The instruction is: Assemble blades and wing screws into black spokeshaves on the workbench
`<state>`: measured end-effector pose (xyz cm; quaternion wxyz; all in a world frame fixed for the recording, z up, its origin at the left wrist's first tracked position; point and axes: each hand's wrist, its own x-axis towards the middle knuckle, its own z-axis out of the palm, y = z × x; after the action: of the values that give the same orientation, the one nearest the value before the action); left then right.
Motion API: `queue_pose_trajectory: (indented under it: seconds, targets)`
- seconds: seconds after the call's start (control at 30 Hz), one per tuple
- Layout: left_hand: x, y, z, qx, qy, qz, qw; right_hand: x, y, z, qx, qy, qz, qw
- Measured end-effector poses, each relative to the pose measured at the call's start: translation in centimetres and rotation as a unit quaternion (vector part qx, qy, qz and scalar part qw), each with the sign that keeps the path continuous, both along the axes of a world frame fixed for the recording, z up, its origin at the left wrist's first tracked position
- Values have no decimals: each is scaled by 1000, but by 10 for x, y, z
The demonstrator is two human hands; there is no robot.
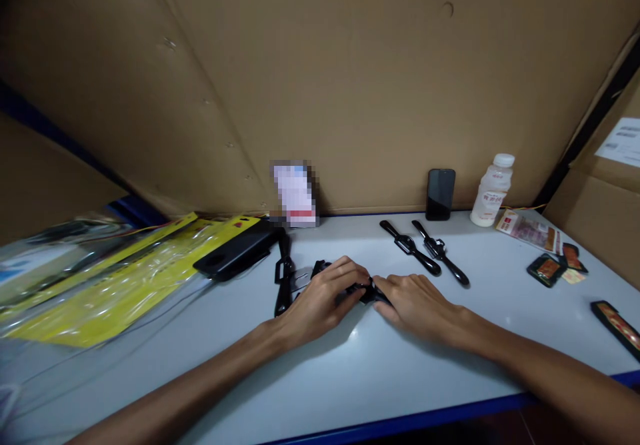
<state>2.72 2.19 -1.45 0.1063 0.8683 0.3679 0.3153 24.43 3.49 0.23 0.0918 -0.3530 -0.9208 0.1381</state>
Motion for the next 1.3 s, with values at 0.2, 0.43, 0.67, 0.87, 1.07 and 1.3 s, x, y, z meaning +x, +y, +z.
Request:
queue_pose_trajectory:
  seconds: [0.2,0.43,0.67,0.87,1.07,1.3]
  targets:
    - [0,-1,2,16,10,3,1000,0,0,1,-6,9,7,1000]
    - [0,-3,1,26,15,54,998,1,1,-1,6,1,8,1000]
    - [-1,0,-3,20,30,87,996,0,-1,2,3,-11,4,1000]
    - [-1,1,-5,21,29,89,995,1,1,-1,6,-7,4,1000]
    - [-6,3,-3,26,11,31,999,0,1,2,-4,-17,6,1000]
    - [-1,2,-2,-12,28,143,989,0,-1,3,-1,-14,5,1000]
